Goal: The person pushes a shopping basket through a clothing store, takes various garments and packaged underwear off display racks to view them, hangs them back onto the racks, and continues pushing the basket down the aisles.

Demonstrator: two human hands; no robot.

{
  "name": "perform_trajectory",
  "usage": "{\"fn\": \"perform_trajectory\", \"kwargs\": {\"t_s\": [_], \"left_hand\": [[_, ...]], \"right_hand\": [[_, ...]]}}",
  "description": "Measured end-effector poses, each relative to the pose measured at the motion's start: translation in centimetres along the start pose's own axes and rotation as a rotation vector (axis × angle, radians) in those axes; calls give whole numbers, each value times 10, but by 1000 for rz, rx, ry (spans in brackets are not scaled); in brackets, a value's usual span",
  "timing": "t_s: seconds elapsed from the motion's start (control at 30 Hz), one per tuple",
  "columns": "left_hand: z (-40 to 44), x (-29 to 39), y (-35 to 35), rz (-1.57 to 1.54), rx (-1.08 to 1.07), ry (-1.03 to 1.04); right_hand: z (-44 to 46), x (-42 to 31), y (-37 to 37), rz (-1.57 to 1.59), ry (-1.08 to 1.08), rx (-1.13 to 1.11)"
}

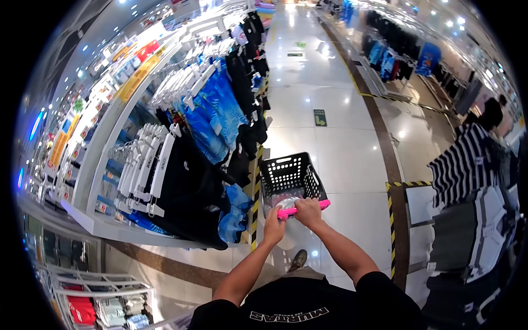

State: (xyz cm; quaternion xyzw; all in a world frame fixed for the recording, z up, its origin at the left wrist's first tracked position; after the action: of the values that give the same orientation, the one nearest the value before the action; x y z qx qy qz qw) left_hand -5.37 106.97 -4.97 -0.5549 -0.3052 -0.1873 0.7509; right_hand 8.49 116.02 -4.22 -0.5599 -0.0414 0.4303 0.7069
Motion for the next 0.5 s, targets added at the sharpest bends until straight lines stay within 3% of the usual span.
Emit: {"fn": "perform_trajectory", "kwargs": {"t_s": [0.07,0.17,0.3,0.5], "left_hand": [[-5,-6,-6,20,134,-7],[-26,-50,7,-161,-38,-358],[-73,-106,-3,-81,-125,-497],[-97,-168,-51,-123,89,-710]], "right_hand": [[13,5,5,8,2,6],[40,12,6,4,-14,10],[68,25,15,-35,17,-7],[112,37,30,-91,74,-76]]}}
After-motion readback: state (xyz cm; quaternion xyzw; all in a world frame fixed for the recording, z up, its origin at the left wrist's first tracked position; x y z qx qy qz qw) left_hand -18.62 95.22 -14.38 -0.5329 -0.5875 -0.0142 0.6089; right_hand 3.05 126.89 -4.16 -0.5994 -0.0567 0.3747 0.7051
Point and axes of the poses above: each hand's wrist, its own z-axis towards the middle knuckle, its own y-axis out of the palm, x = y × z, the point moved 5 cm from there along z, towards the middle knuckle, and after that the axes turned 14 degrees about z, right-handed, at the moved point
